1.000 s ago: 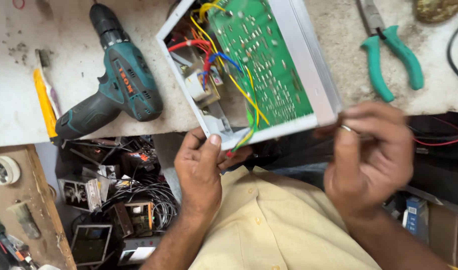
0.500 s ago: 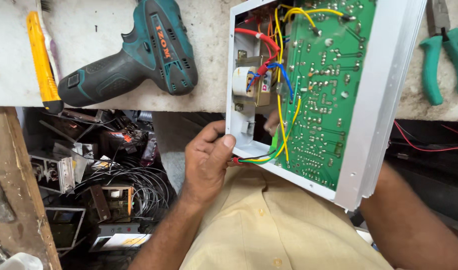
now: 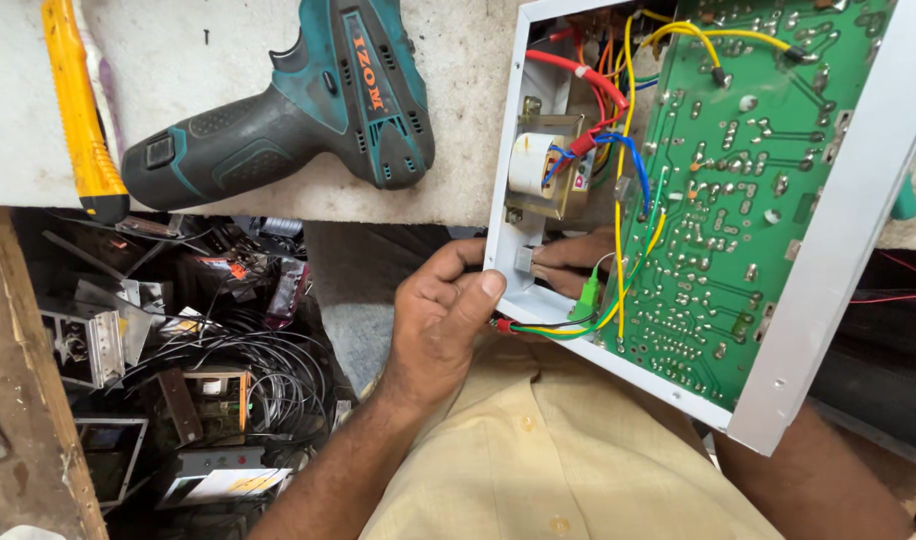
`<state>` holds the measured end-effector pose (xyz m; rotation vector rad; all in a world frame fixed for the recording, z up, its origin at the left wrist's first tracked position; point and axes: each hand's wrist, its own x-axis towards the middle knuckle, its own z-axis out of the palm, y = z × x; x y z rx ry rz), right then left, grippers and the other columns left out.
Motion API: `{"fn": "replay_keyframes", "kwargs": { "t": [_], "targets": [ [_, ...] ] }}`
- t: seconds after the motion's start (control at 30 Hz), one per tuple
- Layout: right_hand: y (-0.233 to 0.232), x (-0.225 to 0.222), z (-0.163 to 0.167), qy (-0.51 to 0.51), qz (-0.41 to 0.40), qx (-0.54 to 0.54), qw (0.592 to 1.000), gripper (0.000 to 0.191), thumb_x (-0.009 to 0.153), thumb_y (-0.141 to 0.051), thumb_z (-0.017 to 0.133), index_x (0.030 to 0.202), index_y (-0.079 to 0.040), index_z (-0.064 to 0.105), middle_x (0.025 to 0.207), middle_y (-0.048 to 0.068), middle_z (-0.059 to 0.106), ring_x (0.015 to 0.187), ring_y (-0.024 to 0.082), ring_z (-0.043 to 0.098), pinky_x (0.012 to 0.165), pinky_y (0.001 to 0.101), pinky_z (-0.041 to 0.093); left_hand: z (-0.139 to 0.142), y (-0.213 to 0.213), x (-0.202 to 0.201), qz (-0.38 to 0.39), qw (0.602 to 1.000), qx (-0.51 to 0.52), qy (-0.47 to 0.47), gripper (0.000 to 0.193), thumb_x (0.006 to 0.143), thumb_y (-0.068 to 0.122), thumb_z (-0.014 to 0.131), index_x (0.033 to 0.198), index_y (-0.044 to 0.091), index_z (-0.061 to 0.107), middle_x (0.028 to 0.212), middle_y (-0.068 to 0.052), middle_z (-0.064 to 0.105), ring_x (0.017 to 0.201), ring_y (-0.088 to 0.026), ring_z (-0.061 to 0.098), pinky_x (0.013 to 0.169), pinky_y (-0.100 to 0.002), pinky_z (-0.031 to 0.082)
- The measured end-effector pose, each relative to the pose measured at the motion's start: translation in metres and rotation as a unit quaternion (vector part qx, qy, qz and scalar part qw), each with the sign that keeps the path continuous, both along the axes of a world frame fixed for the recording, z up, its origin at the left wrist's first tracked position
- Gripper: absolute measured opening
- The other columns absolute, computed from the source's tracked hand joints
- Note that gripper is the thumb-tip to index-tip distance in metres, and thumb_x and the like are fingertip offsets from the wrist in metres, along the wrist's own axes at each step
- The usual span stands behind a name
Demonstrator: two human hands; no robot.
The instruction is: The person works on an electronic circuit board mounted inside a metal enclosure on a cluttered workbench. They position the enclosure, use a cordless drill to drive screws into its frame, manipulate wires and small components by hand, use pliers and a small hand tool on internal parts, and reposition the enclosure repeatedly while fastening and adjusting it.
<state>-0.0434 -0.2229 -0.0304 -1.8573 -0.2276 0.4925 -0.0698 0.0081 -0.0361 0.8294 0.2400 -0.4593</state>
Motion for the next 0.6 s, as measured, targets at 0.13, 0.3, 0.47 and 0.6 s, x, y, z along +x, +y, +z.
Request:
{"fn": "replay_keyframes", "kwargs": {
  "t": [0.13,0.3,0.47,0.6],
  "targets": [
    [-0.008,0.003,-0.006,0.089,0.054,-0.12,0.987,0.041,0.102,-0.019,0.05,0.134,0.003,0.064,0.117,0.019,0.069,0.103,0.024,0.069,0.103,0.0326,0.058,0.001,0.002,0.003,-0.002,1.0,0.001,0.007,0.043,0.104,0.021,0.064,0.135,-0.009,0.055,0.117,-0.014,0.071,0.104,-0.014,0.069,0.094,-0.03,0.057],
    [-0.001,-0.004,0.005,0.329,-0.232,0.338,0.85,0.034,0.1,-0.017,0.042,0.121,0.01,0.047,0.128,0.028,0.063,0.12,0.03,0.069,0.108,0.0402,0.048,0.001,0.003,0.001,-0.004,1.0,0.004,0.018,0.044,0.104,0.021,0.064,0.135,-0.009,0.055,0.113,-0.014,0.072,0.1,-0.015,0.069,0.09,-0.03,0.056],
    [0.005,-0.002,0.014,0.293,-0.216,0.279,0.888,0.034,0.098,-0.02,0.046,0.119,0.006,0.052,0.123,0.025,0.065,0.114,0.03,0.07,0.101,0.0402,0.049,0.005,0.0,0.002,-0.009,1.0,-0.008,0.025,0.047,0.102,0.026,0.063,0.133,-0.009,0.056,0.112,-0.013,0.072,0.1,-0.015,0.071,0.09,-0.031,0.059],
    [0.006,-0.002,0.015,0.244,-0.18,0.216,0.928,0.032,0.096,-0.02,0.05,0.116,0.004,0.054,0.118,0.023,0.065,0.108,0.029,0.069,0.096,0.0397,0.05,0.006,0.002,0.002,-0.018,1.0,-0.01,0.023,0.048,0.104,0.027,0.063,0.135,-0.009,0.057,0.112,-0.012,0.072,0.099,-0.014,0.069,0.088,-0.029,0.057]
  ]
}}
